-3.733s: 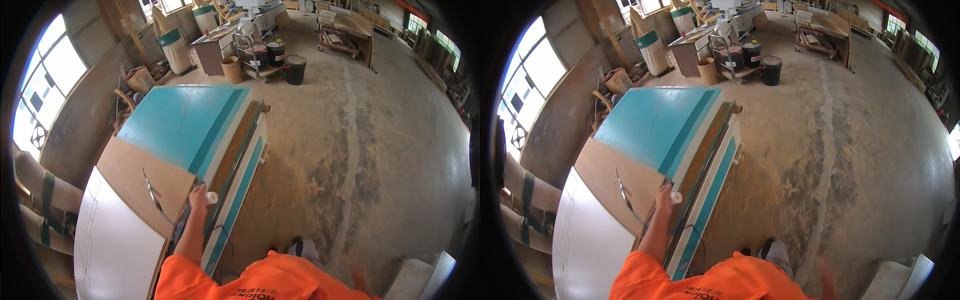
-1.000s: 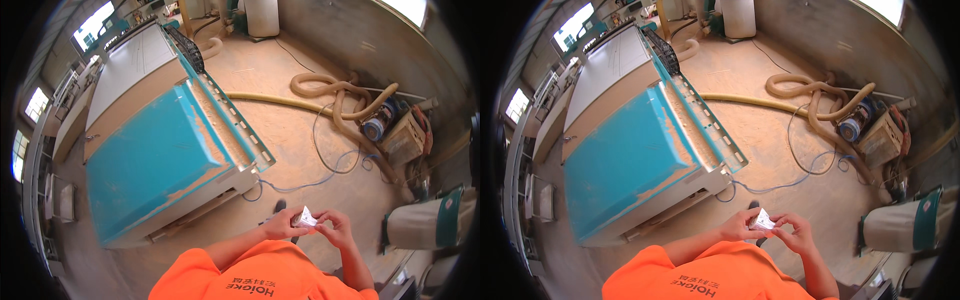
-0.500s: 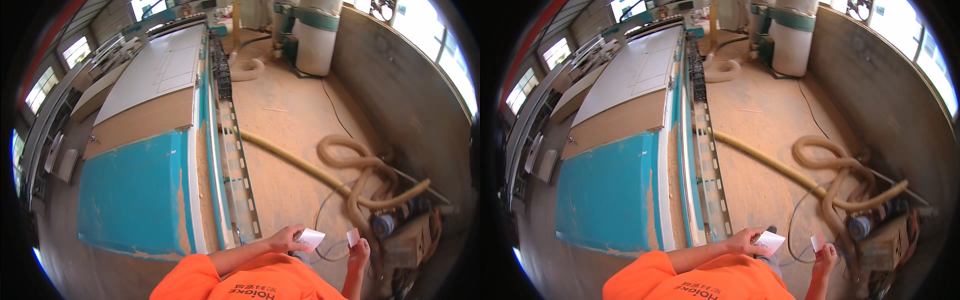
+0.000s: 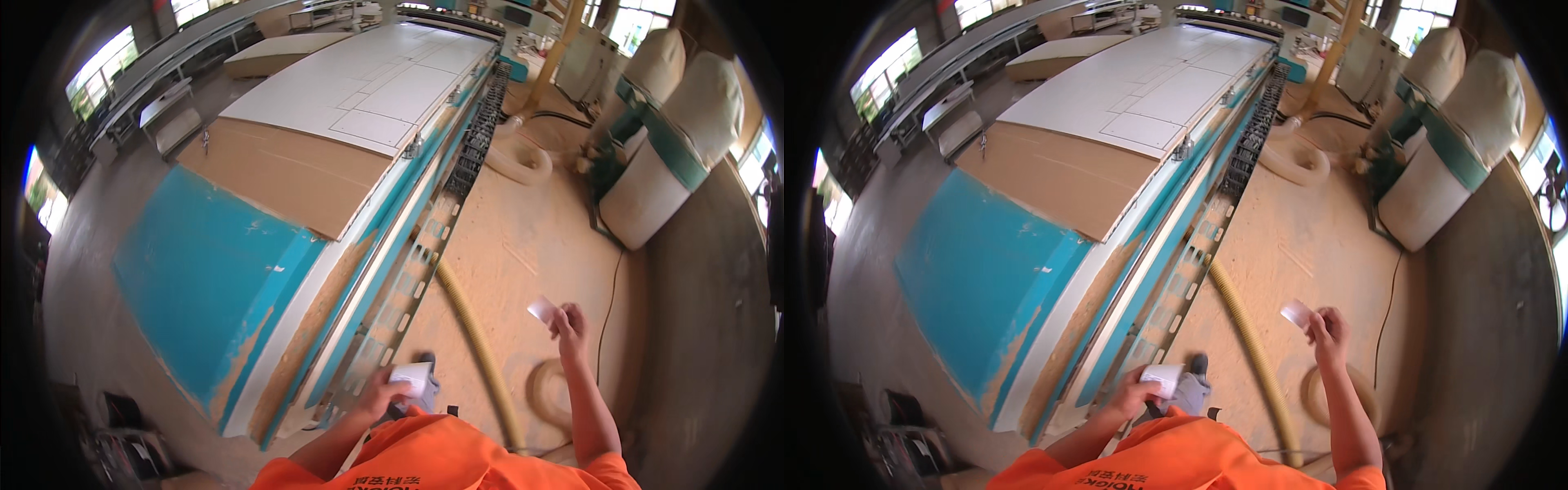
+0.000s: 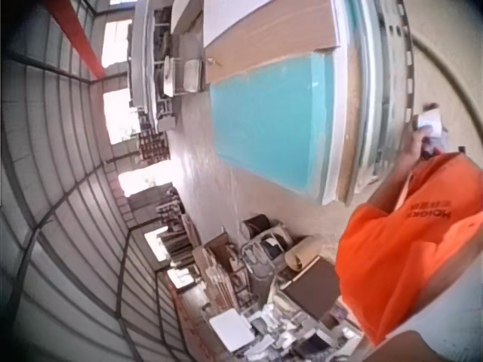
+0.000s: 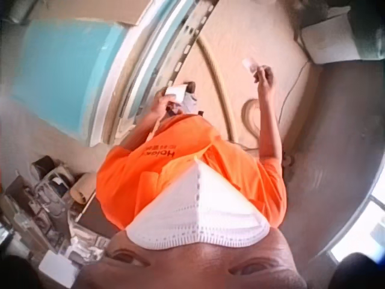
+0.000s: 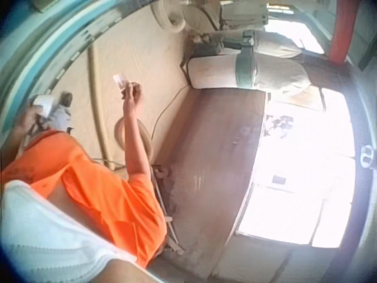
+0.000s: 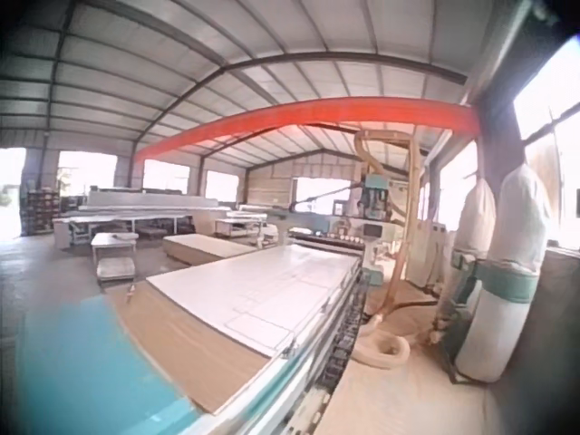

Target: The person walks through a woodworking shop, picks up a roll of labels, and applies them to pre-cut white wood panels on a CNC table. They then lift and stack the labeled panels.

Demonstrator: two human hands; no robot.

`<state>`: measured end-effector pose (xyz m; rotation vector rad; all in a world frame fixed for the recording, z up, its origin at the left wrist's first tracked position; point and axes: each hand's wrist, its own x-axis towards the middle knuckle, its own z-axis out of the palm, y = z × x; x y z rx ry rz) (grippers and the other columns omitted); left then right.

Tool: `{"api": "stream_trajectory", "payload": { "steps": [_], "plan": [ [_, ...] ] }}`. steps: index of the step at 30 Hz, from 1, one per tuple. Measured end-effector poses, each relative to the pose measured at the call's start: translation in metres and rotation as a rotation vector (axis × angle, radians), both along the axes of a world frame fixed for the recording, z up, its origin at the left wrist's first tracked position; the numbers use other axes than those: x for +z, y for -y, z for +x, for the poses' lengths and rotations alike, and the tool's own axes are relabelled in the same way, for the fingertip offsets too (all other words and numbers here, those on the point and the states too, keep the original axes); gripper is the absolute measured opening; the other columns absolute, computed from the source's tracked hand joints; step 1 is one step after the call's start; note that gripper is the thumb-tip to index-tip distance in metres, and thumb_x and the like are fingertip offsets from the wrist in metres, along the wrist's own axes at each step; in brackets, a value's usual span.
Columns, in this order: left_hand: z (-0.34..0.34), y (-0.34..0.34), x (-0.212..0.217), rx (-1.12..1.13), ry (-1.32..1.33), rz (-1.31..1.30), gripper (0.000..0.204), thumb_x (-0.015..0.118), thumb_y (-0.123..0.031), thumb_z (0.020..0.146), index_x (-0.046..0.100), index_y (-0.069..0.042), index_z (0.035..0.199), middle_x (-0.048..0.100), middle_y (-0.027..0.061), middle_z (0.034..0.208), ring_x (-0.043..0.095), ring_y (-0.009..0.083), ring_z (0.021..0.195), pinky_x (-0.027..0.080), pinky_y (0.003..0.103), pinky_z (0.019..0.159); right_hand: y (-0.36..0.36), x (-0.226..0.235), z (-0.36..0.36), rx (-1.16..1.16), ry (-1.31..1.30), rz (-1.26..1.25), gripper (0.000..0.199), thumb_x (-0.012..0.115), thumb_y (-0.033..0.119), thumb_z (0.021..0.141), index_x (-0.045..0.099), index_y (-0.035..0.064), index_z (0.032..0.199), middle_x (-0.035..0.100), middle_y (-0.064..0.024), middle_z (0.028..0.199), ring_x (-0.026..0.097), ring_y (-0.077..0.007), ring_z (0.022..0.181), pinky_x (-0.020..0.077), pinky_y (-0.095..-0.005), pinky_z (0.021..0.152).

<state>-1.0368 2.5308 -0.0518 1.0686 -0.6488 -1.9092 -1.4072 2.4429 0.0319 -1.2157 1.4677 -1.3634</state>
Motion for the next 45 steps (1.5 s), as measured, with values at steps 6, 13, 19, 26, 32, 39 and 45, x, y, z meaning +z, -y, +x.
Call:
{"api": "stream_trajectory", "payload": {
  "steps": [6,13,19,26,32,39,45],
  "plan": [
    [-0.057,0.140,-0.069,0.205,-0.104,0.051,0.033,0.063,-0.015,0.078,0.058,-0.001,0.108,0.064,0.0096,0.092,0.063,0.0185,0.075,0.049,0.027,0.059,0.227,-0.036,0.019,0.236,-0.311,-0.181,0.012,0.062,0.010,0.091,0.060,0.0013,0.083,0.058,-0.0007,0.079,0.054,-0.0073,0.072,0.0442,-0.0209,0.064],
    [-0.087,0.301,-0.012,0.328,-0.069,-0.030,0.033,0.062,-0.016,0.079,0.057,0.000,0.108,0.064,0.0106,0.091,0.063,0.0183,0.077,0.050,0.029,0.063,0.466,-0.041,0.048,0.490,-0.005,-0.069,0.014,0.059,0.013,0.094,0.058,-0.0012,0.092,0.061,-0.0036,0.086,0.056,-0.0096,0.078,0.0462,-0.0230,0.071],
    [-0.086,0.362,-0.036,0.790,-0.001,0.016,0.052,0.068,-0.022,0.071,0.051,0.002,0.115,0.062,0.0125,0.091,0.063,0.0228,0.072,0.052,0.033,0.059,0.646,-0.093,0.186,0.790,-0.051,-0.200,0.015,0.064,0.015,0.090,0.063,0.0006,0.093,0.065,-0.0049,0.089,0.059,-0.0117,0.082,0.0484,-0.0264,0.076],
    [-0.173,0.433,-0.068,1.340,-0.054,0.152,0.048,0.066,-0.020,0.074,0.053,0.003,0.113,0.064,0.0141,0.094,0.064,0.0239,0.077,0.054,0.033,0.061,0.750,-0.177,0.369,1.244,0.178,-0.175,0.007,0.062,0.007,0.088,0.062,0.0014,0.092,0.064,-0.0091,0.098,0.060,-0.0161,0.089,0.0494,-0.0289,0.080],
    [-0.277,0.528,-0.011,1.639,-0.114,0.333,0.052,0.065,-0.024,0.073,0.051,0.003,0.115,0.063,0.0152,0.090,0.063,0.0275,0.075,0.053,0.037,0.060,0.822,-0.195,0.387,1.268,0.130,-0.392,0.004,0.062,0.000,0.081,0.060,0.0027,0.084,0.064,-0.0130,0.098,0.064,-0.0296,0.090,0.0507,-0.0343,0.077],
    [-0.272,0.624,0.022,1.891,-0.038,0.260,0.056,0.063,-0.026,0.076,0.048,0.001,0.122,0.061,0.0152,0.094,0.062,0.0267,0.078,0.051,0.036,0.059,0.904,-0.161,0.359,1.625,-0.340,-1.261,0.012,0.063,0.005,0.080,0.059,0.0065,0.091,0.064,-0.0073,0.108,0.058,-0.0236,0.110,0.0445,-0.0378,0.099],
    [-0.246,0.663,0.054,1.941,0.051,0.155,0.036,0.056,-0.008,0.082,0.051,-0.001,0.117,0.062,0.0100,0.097,0.061,0.0183,0.080,0.048,0.030,0.056,0.895,-0.156,0.340,1.937,-0.595,-1.199,0.059,0.059,0.027,0.087,0.040,0.0015,0.136,0.040,-0.0156,0.143,0.034,-0.0306,0.136,0.0271,-0.0417,0.113]
  ]
}}
